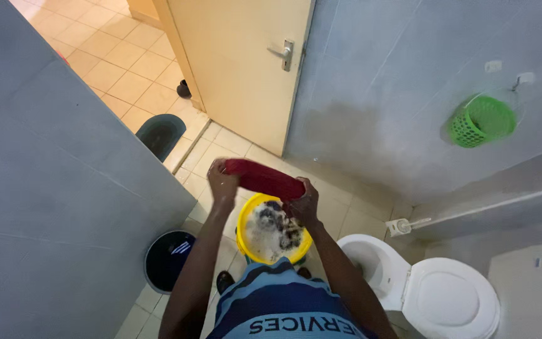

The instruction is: The person washes clothes by hand in a yellow bucket filled with soapy water, scrubbing, squeezing, and wringing out various items of clothing.

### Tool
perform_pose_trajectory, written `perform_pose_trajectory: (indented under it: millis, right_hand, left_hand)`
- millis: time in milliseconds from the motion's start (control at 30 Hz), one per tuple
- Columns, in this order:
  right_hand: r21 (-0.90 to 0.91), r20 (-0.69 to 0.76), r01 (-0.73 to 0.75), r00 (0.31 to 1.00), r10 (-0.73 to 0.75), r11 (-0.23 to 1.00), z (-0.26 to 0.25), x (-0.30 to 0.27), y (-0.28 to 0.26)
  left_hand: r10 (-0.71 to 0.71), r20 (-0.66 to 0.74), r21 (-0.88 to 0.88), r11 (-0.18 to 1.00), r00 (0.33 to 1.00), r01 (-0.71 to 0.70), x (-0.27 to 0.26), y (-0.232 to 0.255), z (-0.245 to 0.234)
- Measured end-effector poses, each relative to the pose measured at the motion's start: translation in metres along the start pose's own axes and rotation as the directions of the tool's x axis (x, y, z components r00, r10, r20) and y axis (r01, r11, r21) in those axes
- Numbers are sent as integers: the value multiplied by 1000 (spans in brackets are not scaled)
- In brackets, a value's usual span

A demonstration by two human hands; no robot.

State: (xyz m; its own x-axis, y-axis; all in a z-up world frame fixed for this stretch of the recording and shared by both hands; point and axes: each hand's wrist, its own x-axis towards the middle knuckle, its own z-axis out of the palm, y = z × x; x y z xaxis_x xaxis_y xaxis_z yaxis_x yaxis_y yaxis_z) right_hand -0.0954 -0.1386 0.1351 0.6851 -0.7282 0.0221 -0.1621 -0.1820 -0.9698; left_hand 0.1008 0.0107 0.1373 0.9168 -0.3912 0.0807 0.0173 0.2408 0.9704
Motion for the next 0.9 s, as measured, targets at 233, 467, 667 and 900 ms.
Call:
perform_pose_trajectory:
  millis: [233,467,667,900]
  right_hand:
    - [-158,35,617,784,-620,771,-14,20,-47]
    - [136,234,294,918,-319,946,-18,37,-100]
    - [695,238,166,865,-441,699,10,65,-74]
    - [661,136,198,917,-375,724,30,81,-78]
  left_hand:
    - [-611,137,497,724,780,479,-45,-66,-54]
    - [-126,628,296,951,768,-86,-47,41,19]
    - [-41,575,-19,998,817,63,-63,64,64]
    - [-68,362,-44,995,930,90,-73,51,74]
